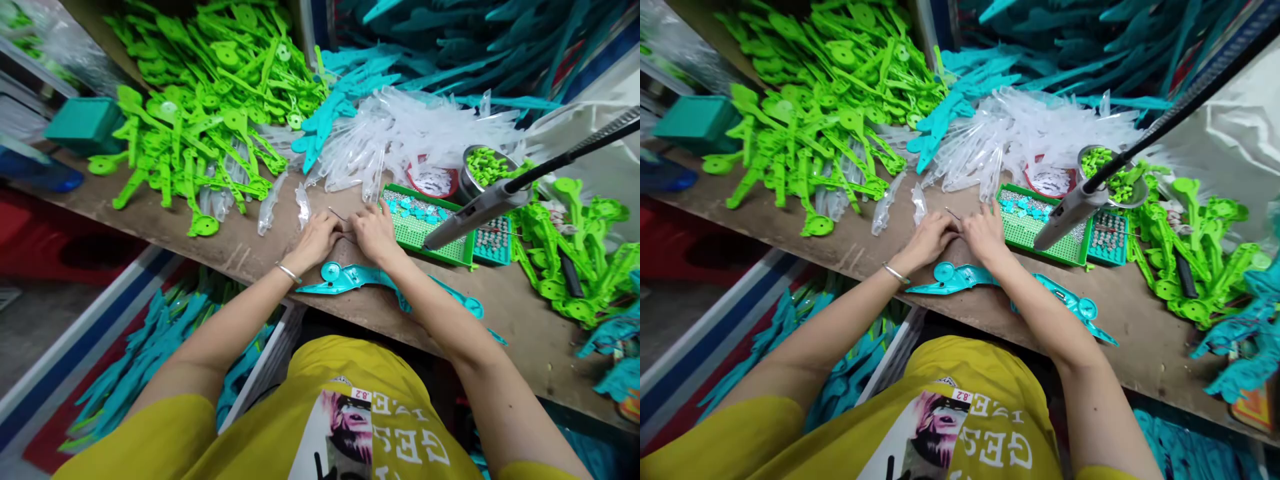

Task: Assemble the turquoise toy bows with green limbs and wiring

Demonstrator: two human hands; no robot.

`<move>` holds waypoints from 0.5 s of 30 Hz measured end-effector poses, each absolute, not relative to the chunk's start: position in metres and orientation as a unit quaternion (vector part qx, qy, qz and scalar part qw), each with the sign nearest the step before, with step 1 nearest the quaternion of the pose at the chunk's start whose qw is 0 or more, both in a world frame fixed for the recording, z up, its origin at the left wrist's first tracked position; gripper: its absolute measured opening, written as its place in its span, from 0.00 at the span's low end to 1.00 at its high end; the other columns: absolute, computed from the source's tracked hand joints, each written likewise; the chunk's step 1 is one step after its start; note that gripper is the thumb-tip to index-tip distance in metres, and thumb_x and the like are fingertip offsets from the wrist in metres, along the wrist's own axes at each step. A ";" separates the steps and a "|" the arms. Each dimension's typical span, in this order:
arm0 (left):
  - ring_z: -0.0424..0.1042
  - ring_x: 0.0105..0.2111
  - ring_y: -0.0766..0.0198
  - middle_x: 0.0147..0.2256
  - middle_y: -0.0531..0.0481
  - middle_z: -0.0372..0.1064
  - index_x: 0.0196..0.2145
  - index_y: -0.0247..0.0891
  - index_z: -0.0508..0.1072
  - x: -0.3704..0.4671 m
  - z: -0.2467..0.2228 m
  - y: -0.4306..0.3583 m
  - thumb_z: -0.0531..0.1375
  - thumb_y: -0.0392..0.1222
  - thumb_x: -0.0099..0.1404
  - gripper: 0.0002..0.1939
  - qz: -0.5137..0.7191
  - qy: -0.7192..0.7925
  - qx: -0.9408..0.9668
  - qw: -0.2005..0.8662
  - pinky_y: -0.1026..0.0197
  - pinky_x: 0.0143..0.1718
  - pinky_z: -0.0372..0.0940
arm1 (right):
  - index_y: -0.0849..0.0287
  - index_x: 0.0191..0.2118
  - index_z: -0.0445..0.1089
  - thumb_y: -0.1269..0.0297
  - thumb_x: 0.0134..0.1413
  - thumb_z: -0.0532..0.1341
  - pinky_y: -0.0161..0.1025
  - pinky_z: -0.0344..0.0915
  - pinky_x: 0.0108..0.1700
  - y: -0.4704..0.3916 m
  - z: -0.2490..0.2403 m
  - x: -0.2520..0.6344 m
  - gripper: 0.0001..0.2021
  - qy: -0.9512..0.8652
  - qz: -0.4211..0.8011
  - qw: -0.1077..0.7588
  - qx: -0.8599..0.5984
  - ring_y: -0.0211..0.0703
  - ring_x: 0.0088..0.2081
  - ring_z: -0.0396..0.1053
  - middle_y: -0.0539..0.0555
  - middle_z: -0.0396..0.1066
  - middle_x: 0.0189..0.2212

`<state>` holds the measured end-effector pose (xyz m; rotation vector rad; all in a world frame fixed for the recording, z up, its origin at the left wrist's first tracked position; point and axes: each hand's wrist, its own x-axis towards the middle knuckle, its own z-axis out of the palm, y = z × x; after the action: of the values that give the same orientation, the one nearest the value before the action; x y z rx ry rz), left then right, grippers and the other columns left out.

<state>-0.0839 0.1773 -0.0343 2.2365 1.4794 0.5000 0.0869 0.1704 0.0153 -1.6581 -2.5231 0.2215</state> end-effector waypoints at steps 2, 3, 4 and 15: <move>0.69 0.46 0.51 0.39 0.43 0.70 0.37 0.37 0.74 -0.085 -0.029 0.174 0.58 0.35 0.69 0.05 0.182 0.532 0.798 0.216 0.46 0.54 0.65 | 0.58 0.42 0.80 0.72 0.69 0.54 0.61 0.50 0.71 0.176 0.012 0.088 0.15 -0.831 0.078 0.040 -0.549 0.53 0.52 0.74 0.59 0.81 0.39; 0.70 0.44 0.52 0.39 0.43 0.71 0.37 0.37 0.73 -0.086 -0.025 0.170 0.57 0.35 0.69 0.05 0.185 0.531 0.797 0.221 0.48 0.53 0.65 | 0.58 0.42 0.80 0.72 0.69 0.54 0.60 0.52 0.70 0.175 0.012 0.091 0.15 -0.828 0.086 0.064 -0.550 0.52 0.51 0.75 0.58 0.82 0.38; 0.71 0.43 0.53 0.38 0.44 0.72 0.37 0.37 0.73 -0.087 -0.020 0.166 0.57 0.35 0.69 0.05 0.191 0.527 0.795 0.231 0.49 0.51 0.66 | 0.58 0.44 0.80 0.72 0.68 0.55 0.59 0.56 0.68 0.172 0.012 0.094 0.15 -0.819 0.102 0.107 -0.554 0.52 0.50 0.76 0.58 0.82 0.40; 0.72 0.31 0.67 0.33 0.54 0.69 0.68 0.36 0.62 -0.073 0.004 0.121 0.65 0.49 0.65 0.37 0.383 0.425 0.587 0.573 0.63 0.35 0.68 | 0.53 0.46 0.69 0.58 0.57 0.66 0.45 0.78 0.49 0.126 0.030 0.126 0.13 -0.526 0.546 0.466 -0.457 0.38 0.39 0.78 0.53 0.80 0.45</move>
<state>-0.0726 0.1215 0.0036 1.3749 0.9953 0.8988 0.1264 0.1262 0.0296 -1.1223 -1.2909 1.3396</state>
